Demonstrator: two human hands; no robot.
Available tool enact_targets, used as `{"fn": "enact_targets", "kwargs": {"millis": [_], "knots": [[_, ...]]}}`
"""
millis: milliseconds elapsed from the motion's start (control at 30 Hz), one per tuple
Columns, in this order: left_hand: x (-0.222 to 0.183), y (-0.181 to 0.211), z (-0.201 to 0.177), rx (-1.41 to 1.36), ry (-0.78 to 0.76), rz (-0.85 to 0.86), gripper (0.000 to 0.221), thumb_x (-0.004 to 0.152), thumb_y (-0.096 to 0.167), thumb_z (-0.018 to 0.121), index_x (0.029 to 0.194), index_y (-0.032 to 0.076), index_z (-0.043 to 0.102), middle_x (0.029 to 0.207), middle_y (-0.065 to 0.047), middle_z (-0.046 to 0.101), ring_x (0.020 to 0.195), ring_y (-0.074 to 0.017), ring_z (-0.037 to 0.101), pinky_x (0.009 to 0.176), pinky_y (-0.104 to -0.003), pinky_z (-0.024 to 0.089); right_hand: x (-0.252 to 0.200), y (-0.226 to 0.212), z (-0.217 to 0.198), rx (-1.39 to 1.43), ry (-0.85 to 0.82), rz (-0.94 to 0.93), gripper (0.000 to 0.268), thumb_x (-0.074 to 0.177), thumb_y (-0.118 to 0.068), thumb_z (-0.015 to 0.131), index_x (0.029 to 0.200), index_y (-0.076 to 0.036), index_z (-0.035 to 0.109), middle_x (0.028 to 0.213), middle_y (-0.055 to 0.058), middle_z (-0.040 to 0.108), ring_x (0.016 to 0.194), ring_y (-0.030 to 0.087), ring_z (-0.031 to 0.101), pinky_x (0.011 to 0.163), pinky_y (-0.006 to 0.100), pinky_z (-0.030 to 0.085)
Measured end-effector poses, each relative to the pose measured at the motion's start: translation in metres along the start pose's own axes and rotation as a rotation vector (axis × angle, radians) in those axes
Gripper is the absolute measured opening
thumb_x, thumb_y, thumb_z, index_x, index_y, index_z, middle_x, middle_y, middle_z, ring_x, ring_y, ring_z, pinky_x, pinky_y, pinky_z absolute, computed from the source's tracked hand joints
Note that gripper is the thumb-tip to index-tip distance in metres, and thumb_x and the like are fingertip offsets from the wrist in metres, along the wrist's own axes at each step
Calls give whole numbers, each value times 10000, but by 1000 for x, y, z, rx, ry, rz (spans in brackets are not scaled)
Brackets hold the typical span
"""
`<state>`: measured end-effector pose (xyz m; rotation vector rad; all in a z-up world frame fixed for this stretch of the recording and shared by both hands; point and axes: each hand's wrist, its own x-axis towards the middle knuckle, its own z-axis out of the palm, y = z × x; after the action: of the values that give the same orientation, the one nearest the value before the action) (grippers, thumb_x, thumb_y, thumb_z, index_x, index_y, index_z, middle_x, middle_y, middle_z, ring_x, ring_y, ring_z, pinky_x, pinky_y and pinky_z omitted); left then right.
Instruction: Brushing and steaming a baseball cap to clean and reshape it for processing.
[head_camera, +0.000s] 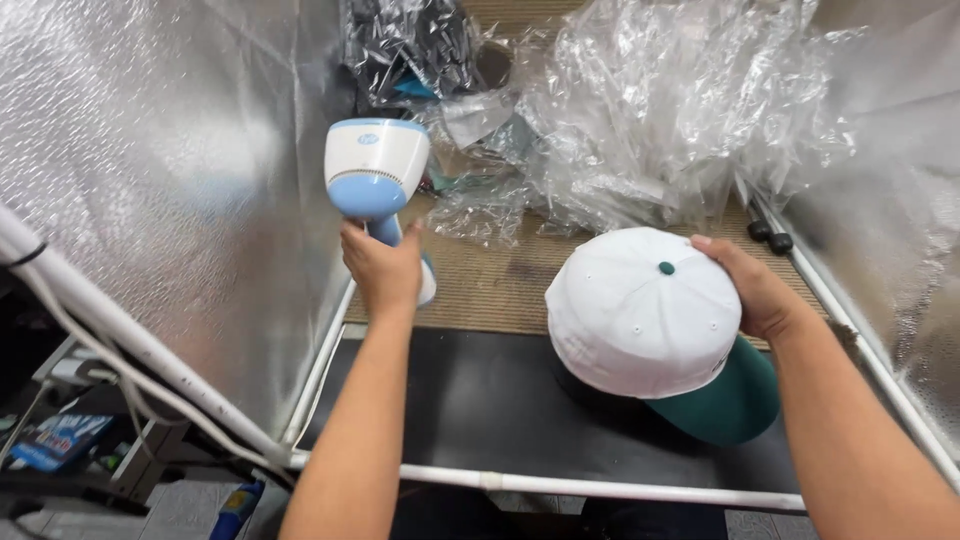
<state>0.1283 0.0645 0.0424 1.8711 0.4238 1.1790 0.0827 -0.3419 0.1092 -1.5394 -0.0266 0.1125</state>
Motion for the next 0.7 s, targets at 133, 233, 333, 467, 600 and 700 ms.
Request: {"fn": "enact_targets", "kwargs": {"millis": [133,233,333,467,600,700], "knots": [[23,-6,21,-49,-5,-105,719,857,256,808,1343,3,343,1273,-305,556,1212,-536,570,1053,-628,415,-2,-6,1,-16,-2,8,449,923,-478,646,969,-46,760,767,188,722,669,317,718,746,453,547],[34,5,18,26,-24,-164,686,800,269,731,1347,82,360,1173,-216,656,1129,-473,655,1000,-605,498,-26,-27,23,-40,-21,9,426,927,-445,638,966,-42,769,766,182,727,668,315,720,738,459,555],[30,73,-19,50,-181,-174,749,705,324,730,1368,105,458,1088,-133,709,1045,-426,711,921,-567,533,-42,-50,41,-102,-15,58,431,912,-381,625,1025,11,763,803,249,729,747,375,730,802,513,554],[21,147,-57,125,-573,-47,854,629,350,832,1389,87,547,1196,-233,701,1180,-453,649,965,-560,513,-26,-37,23,-366,95,-85,578,914,-435,601,1303,-17,691,1090,315,692,1061,442,663,925,543,512],[14,219,-88,351,-960,98,745,645,294,755,1338,74,592,1229,-230,706,1255,-439,613,1026,-567,488,-50,-53,27,-565,136,-119,529,960,-464,609,1345,-113,702,1049,227,728,1009,339,690,867,489,549],[9,246,-91,548,-1140,233,706,587,260,681,1272,89,668,1203,-181,738,1240,-396,642,1054,-523,497,-69,-60,42,-705,104,-40,557,910,-433,618,1408,-190,663,1045,247,736,1036,344,694,873,481,543]]}}
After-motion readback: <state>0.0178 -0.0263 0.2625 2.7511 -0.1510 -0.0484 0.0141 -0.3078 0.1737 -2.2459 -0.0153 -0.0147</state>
